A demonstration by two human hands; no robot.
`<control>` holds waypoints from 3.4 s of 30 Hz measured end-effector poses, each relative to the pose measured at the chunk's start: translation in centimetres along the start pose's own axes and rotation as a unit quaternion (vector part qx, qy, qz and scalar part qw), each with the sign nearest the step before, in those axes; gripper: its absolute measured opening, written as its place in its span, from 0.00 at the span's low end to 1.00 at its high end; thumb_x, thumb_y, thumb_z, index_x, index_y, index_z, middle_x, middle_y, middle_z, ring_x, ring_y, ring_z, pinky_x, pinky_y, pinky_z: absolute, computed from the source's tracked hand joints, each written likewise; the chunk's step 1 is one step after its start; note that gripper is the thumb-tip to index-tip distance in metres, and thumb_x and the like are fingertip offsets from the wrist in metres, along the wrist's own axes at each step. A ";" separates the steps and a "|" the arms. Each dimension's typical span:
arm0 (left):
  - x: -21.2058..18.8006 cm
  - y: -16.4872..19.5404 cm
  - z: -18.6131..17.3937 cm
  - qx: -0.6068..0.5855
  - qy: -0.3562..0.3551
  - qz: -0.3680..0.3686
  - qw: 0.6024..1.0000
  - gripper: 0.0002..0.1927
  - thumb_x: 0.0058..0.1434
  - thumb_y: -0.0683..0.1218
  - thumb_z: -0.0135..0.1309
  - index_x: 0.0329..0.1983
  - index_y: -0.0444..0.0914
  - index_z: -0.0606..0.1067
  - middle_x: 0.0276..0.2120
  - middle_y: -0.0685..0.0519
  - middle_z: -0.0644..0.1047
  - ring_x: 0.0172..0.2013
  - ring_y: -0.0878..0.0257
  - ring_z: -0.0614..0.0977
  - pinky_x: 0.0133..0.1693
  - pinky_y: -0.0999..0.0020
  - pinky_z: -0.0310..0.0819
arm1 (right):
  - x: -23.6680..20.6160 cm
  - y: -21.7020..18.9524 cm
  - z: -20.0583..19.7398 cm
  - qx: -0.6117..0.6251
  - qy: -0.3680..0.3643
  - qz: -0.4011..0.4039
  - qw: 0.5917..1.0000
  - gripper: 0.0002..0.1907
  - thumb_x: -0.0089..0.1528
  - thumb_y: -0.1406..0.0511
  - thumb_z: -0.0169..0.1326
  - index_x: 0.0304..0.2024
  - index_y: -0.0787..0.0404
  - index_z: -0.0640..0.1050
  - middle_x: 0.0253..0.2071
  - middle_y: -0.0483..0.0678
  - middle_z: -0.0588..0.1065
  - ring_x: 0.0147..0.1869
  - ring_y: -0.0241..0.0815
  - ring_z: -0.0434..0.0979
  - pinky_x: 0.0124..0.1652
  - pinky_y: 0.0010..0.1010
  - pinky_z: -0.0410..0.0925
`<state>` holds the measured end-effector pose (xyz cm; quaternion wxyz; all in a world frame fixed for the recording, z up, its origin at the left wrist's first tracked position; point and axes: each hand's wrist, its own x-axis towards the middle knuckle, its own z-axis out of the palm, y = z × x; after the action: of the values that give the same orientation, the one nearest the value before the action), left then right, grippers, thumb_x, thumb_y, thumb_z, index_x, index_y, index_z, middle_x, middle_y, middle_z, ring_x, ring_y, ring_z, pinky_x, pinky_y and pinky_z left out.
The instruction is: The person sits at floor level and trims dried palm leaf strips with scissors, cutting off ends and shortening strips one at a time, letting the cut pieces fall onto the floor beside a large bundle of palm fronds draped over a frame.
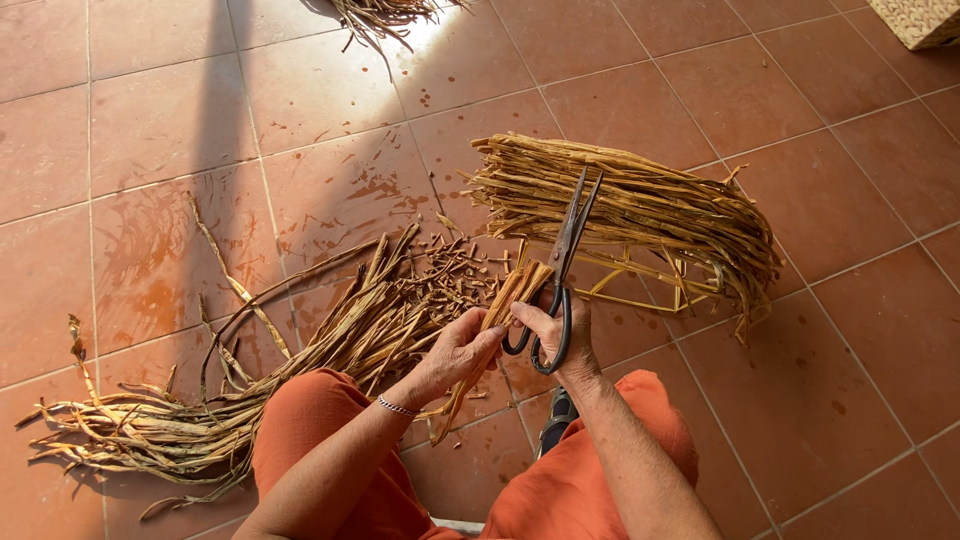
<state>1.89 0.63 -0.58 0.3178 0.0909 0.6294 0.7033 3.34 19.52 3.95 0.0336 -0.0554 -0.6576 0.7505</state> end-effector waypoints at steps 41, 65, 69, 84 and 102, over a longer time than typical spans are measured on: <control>-1.3 2.3 -2.5 -0.167 0.079 0.063 0.981 0.09 0.70 0.48 0.54 0.45 0.36 0.74 0.26 0.59 0.72 0.21 0.72 0.71 0.23 0.76 0.66 | -3.6 4.1 0.4 -0.181 -0.092 -0.009 0.979 0.33 0.72 0.45 0.32 0.62 0.62 0.72 0.25 0.36 0.61 0.26 0.25 0.61 0.26 0.20 0.61; -0.8 1.5 -2.3 -0.148 0.113 0.035 0.982 0.11 0.70 0.49 0.53 0.49 0.38 0.74 0.23 0.60 0.70 0.19 0.73 0.71 0.20 0.76 0.66 | -4.2 3.8 0.7 -0.105 -0.117 -0.020 0.987 0.35 0.70 0.45 0.35 0.61 0.68 0.71 0.23 0.36 0.61 0.24 0.26 0.61 0.24 0.20 0.59; -0.6 1.0 -2.4 -0.168 0.119 0.074 0.976 0.10 0.69 0.47 0.54 0.49 0.38 0.73 0.22 0.60 0.71 0.18 0.73 0.72 0.19 0.76 0.67 | -3.9 4.3 1.1 -0.178 -0.109 0.044 0.977 0.36 0.71 0.44 0.34 0.60 0.67 0.73 0.23 0.37 0.62 0.25 0.26 0.64 0.27 0.20 0.63; -1.1 0.4 -2.4 -0.127 0.120 0.060 0.983 0.12 0.66 0.48 0.59 0.46 0.36 0.74 0.22 0.60 0.73 0.17 0.74 0.72 0.17 0.78 0.65 | -3.6 4.8 1.2 -0.261 -0.096 0.007 0.960 0.30 0.71 0.45 0.34 0.57 0.59 0.74 0.32 0.42 0.70 0.32 0.30 0.70 0.34 0.25 0.68; -1.4 1.2 -2.4 -0.027 0.134 0.021 0.990 0.19 0.73 0.59 0.46 0.49 0.39 0.70 0.23 0.59 0.67 0.18 0.73 0.68 0.18 0.75 0.64 | -4.0 4.0 1.0 -0.154 -0.078 -0.014 0.985 0.36 0.71 0.43 0.34 0.57 0.68 0.74 0.23 0.37 0.61 0.25 0.28 0.63 0.25 0.22 0.62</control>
<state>1.32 -2.12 0.48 0.2176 0.0003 0.6449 0.7327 7.27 17.52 0.24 -0.0162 0.0085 -0.7669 0.6415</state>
